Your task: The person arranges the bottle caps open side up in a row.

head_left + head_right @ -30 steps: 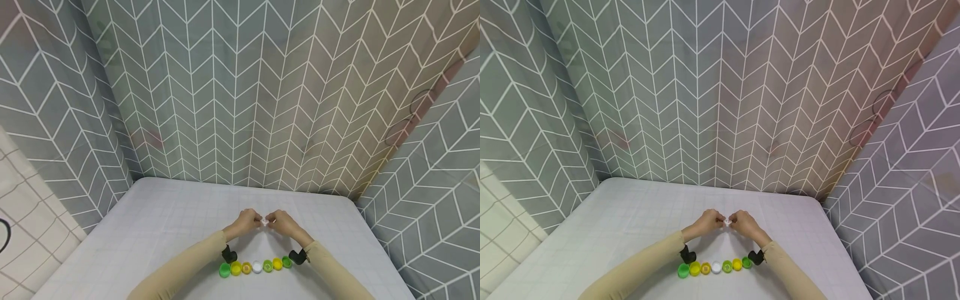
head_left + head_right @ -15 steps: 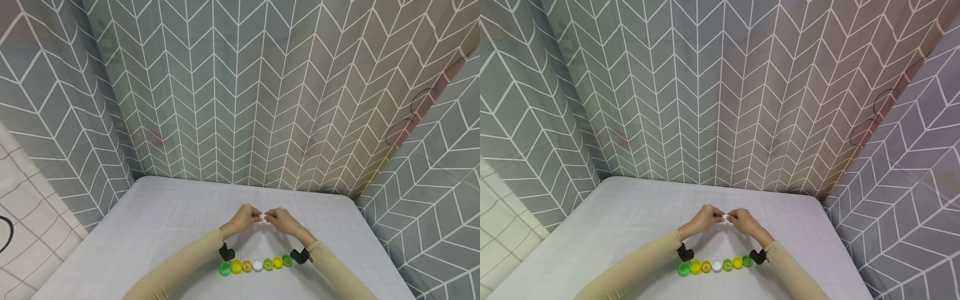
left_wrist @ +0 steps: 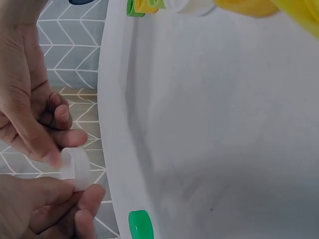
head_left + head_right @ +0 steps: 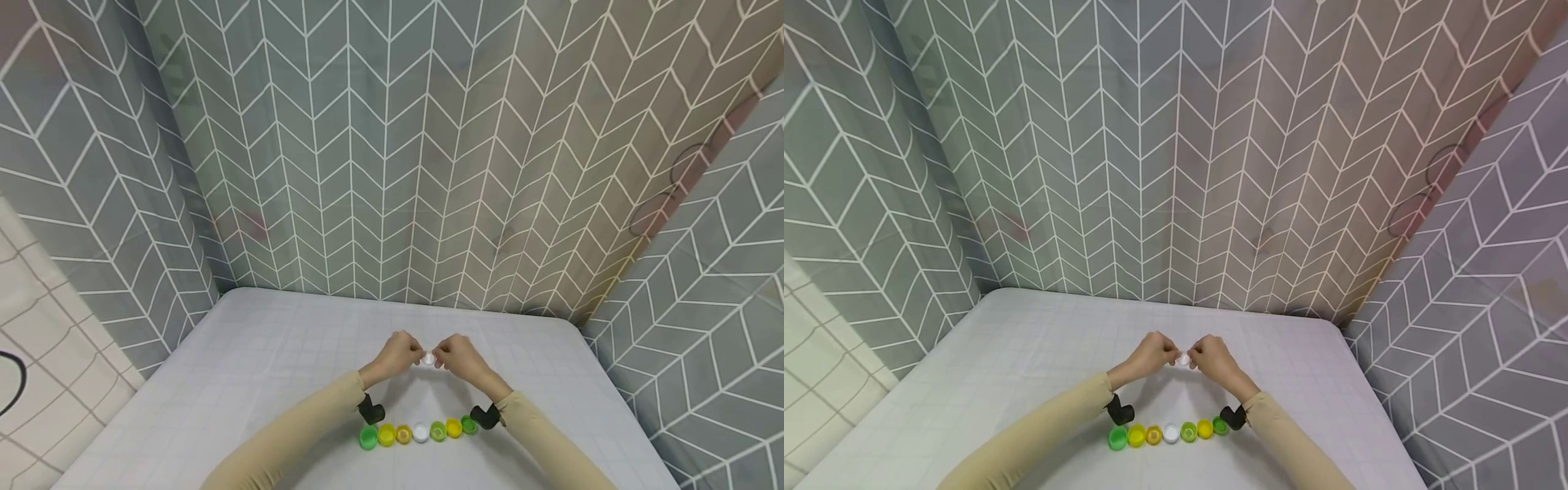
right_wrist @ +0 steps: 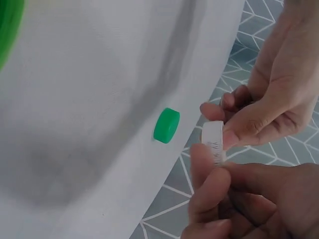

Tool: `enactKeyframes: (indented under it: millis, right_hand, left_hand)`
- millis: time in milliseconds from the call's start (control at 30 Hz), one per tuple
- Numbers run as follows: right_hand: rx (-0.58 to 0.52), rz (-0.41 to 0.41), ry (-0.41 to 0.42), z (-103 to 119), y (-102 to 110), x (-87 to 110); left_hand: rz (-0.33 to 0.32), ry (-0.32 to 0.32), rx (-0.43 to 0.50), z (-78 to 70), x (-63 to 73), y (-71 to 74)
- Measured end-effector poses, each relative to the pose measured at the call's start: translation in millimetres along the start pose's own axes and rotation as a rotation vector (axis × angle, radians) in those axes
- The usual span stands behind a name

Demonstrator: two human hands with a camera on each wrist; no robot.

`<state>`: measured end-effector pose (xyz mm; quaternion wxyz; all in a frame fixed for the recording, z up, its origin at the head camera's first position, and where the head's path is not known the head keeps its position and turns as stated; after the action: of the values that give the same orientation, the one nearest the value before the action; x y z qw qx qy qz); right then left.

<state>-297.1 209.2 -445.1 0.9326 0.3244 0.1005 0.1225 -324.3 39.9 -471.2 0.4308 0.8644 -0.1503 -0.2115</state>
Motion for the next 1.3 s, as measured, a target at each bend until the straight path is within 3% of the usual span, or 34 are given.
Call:
enactKeyframes:
  millis: [367,700,1100,1300]
  right_hand:
    - [0.095,0.027,-0.088,4.8,-3.9,4.5]
    - [0.117,0.014,-0.082,3.5,-2.2,7.8]
    - [0.130,-0.003,-0.093,5.2,2.6,12.1]
    - [0.145,-0.017,-0.118,8.3,7.8,17.0]
  left_hand:
    - [0.029,0.066,-0.038,-3.5,4.7,-4.8]
    - [0.073,0.097,-0.026,-6.9,4.4,-5.9]
    - [0.110,0.039,-0.014,-9.3,2.2,-3.8]
    - [0.132,0.047,-0.004,-15.7,-0.3,-2.8]
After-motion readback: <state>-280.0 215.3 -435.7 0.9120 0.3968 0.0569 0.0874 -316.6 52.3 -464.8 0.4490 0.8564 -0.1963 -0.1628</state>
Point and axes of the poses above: each hand's wrist, its own x-axis away from the middle knuckle, its own y-axis out of the back of the hand, z = x × y, the point moved 1 cm from there along -x, towards the middle knuckle, and after that the axes turned 12 degrees about -x, right-handed, at the moved point
